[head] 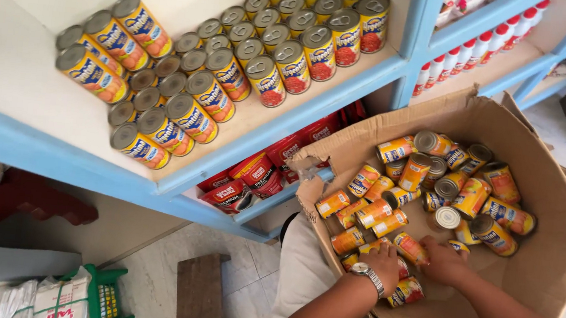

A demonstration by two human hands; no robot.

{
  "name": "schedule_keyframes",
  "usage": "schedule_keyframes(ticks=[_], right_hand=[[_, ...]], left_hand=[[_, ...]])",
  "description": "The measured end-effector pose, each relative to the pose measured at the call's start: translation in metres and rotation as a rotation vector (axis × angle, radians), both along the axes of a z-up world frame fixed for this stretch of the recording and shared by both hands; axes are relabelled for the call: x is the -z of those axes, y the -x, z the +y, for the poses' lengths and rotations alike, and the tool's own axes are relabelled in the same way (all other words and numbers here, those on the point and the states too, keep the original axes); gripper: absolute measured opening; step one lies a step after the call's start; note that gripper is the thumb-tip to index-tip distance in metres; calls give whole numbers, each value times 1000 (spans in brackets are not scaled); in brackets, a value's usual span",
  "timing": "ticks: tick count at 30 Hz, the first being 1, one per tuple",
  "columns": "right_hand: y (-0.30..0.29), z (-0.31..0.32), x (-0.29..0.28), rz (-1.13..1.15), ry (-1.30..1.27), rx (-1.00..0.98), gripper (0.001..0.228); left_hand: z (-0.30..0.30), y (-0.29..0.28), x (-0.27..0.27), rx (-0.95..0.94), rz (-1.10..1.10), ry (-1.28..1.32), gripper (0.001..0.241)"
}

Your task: Stocking canned goods onto grocery store shelves from a cardboard box.

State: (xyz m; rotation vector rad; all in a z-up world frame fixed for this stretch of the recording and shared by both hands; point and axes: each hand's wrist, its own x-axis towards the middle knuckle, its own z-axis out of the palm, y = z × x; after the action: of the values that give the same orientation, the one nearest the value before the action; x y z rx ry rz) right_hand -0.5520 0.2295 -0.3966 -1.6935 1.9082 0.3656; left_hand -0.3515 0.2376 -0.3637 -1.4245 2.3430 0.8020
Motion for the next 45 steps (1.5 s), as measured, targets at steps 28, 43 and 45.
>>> schedule_keyframes(ticks=[28, 43, 45], right_hand=[[13, -6, -22, -734, -395, 295, 71], [5, -3, -46, -1019, -547, 443, 65], [2, -4, -55, -1012, -592, 404, 66]], left_hand=[[-10, 2, 24, -205, 6, 102, 78], [-4, -5, -70, -290, 104, 24, 71], [-1, -8, -68, -347, 216, -29, 73]])
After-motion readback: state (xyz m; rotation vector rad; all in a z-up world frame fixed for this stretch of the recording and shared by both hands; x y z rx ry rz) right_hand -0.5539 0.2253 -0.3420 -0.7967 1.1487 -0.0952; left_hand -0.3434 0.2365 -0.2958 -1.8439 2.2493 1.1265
